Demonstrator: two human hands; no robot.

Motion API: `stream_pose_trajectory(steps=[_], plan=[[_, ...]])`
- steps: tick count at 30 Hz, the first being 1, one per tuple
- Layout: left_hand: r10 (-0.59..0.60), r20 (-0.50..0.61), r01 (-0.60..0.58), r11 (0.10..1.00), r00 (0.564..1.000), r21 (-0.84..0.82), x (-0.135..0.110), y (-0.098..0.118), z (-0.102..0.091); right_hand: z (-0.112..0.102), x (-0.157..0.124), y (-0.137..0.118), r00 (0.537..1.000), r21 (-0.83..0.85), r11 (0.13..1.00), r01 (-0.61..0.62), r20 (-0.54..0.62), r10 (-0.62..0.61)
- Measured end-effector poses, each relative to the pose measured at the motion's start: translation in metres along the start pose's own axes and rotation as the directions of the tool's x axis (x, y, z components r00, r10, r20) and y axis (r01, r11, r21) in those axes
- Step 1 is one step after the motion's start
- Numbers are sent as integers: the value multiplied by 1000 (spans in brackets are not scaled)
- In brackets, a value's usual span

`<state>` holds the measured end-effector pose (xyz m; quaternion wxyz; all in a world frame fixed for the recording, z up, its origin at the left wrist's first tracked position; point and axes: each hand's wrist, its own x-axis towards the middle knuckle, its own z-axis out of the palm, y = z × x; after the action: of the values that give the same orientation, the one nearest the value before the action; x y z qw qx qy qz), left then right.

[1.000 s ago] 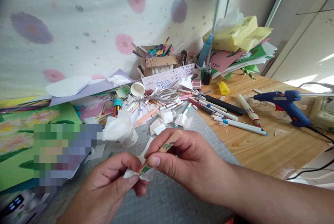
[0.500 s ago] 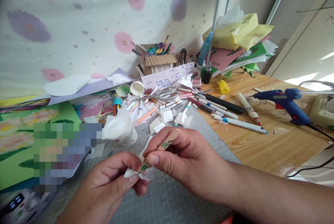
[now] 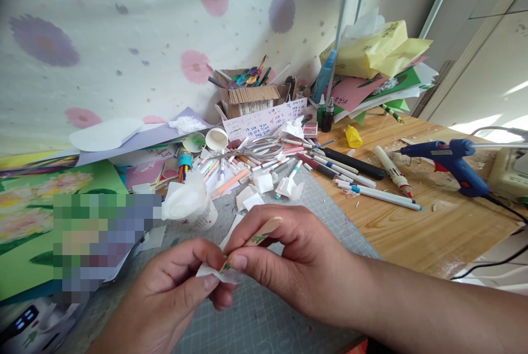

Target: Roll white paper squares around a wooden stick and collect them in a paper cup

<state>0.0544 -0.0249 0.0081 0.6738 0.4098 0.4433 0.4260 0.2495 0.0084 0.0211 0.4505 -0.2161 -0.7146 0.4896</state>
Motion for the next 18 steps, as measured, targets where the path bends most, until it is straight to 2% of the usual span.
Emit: stream_pose_trajectory(steps=[7, 13, 18], plan=[[-15, -19, 15, 1000, 1000, -5, 3, -1, 1, 1, 2, -1, 1000, 92, 995, -24, 5, 23], [-7, -4, 7, 1000, 1000, -10, 3, -2, 0, 1, -1, 0, 999, 47, 998, -32, -10, 32], [-21, -15, 21, 1000, 1000, -14, 3, -3, 1, 1, -1, -2, 999, -13, 1000, 14, 31, -14]])
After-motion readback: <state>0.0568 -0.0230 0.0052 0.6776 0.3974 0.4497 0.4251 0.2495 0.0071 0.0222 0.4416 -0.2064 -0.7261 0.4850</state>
